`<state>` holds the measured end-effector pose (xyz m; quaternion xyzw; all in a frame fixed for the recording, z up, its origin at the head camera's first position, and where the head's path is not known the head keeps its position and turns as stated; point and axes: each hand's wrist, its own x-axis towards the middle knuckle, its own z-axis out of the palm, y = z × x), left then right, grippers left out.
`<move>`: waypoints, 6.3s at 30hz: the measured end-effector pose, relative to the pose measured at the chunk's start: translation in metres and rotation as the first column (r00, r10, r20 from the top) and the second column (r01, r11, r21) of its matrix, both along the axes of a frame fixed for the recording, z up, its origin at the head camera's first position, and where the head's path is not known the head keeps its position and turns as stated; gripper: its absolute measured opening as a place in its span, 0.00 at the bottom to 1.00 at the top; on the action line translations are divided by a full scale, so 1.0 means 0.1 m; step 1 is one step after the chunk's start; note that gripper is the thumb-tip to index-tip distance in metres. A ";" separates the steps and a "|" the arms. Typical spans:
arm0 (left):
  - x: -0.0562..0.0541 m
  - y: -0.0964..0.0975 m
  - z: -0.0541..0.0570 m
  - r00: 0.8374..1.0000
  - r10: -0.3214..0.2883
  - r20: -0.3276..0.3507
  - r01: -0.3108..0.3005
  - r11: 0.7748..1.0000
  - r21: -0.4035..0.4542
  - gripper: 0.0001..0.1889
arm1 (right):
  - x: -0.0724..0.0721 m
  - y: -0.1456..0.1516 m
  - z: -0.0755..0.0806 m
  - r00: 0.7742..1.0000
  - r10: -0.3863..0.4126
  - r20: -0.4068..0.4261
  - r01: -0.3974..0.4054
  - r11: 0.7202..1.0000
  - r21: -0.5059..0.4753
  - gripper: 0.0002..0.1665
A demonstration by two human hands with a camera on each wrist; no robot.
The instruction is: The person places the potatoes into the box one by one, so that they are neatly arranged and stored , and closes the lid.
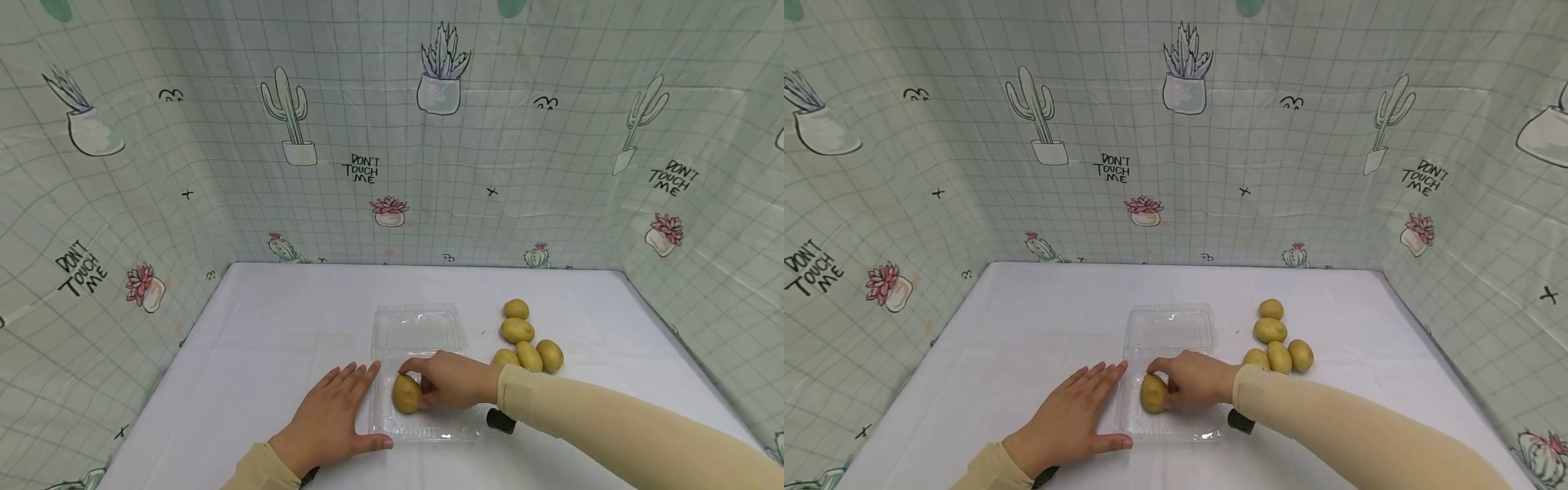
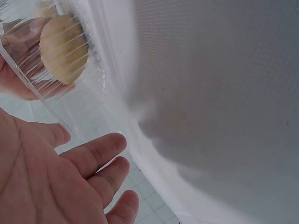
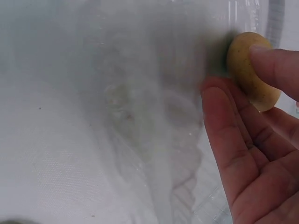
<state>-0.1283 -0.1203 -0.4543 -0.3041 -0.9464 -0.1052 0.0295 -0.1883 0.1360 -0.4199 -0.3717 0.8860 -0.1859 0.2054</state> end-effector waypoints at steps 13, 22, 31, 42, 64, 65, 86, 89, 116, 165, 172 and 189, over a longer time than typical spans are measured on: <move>0.02 0.00 0.03 1.000 -0.003 0.013 0.003 1.000 0.014 0.56 | -0.01 -0.02 0.00 0.999 -0.009 0.031 0.010 1.000 -0.011 0.30; 0.02 0.01 0.00 1.000 -0.001 -0.011 0.002 1.000 0.016 0.57 | -0.02 -0.05 -0.02 1.000 -0.003 0.011 0.003 0.999 -0.036 0.30; 0.02 0.02 0.00 1.000 -0.002 -0.008 0.002 1.000 0.007 0.57 | -0.02 -0.10 0.00 1.000 -0.011 -0.005 0.011 0.999 -0.046 0.30; 0.02 0.01 0.00 1.000 0.001 -0.015 -0.002 1.000 -0.003 0.57 | 0.00 -0.07 0.02 0.997 0.019 -0.079 -0.019 1.000 -0.005 0.32; 0.00 0.02 0.00 1.000 0.012 -0.008 -0.012 0.999 -0.037 0.58 | 0.04 0.45 0.54 0.989 -0.072 -0.129 0.055 0.990 -0.130 0.36; 0.00 0.02 0.00 1.000 0.011 -0.010 -0.012 0.999 -0.037 0.58 | 0.04 0.51 0.55 0.987 -0.077 -0.140 0.056 0.988 -0.143 0.35; 0.02 0.01 0.00 1.000 0.006 -0.015 -0.007 0.999 -0.033 0.58 | 0.20 1.85 0.56 0.916 -0.341 -0.211 0.298 0.931 -0.209 0.36; 0.01 0.01 -0.01 1.000 0.007 -0.023 -0.008 0.999 -0.034 0.58 | 0.20 1.98 0.50 0.901 -0.379 -0.209 0.339 0.918 -0.203 0.37; 0.06 0.01 0.00 0.999 -0.010 -0.049 0.009 1.000 -0.029 0.58 | 0.14 2.29 -0.10 0.881 -0.469 -0.056 0.453 0.873 -0.181 0.41; 0.03 0.02 0.04 0.999 -0.001 -0.050 -0.004 0.996 -0.090 0.58 | 0.02 2.27 -0.21 0.879 -0.476 0.030 0.471 0.859 -0.201 0.43; 0.03 0.01 0.04 0.997 -0.010 -0.075 0.005 0.997 -0.075 0.58 | 0.02 2.26 -0.21 0.872 -0.488 0.036 0.485 0.853 -0.190 0.43; 0.03 0.02 0.03 0.998 -0.001 -0.066 -0.004 0.998 -0.070 0.58 | 0.05 2.23 -0.21 0.843 -0.537 -0.024 0.526 0.833 -0.172 0.41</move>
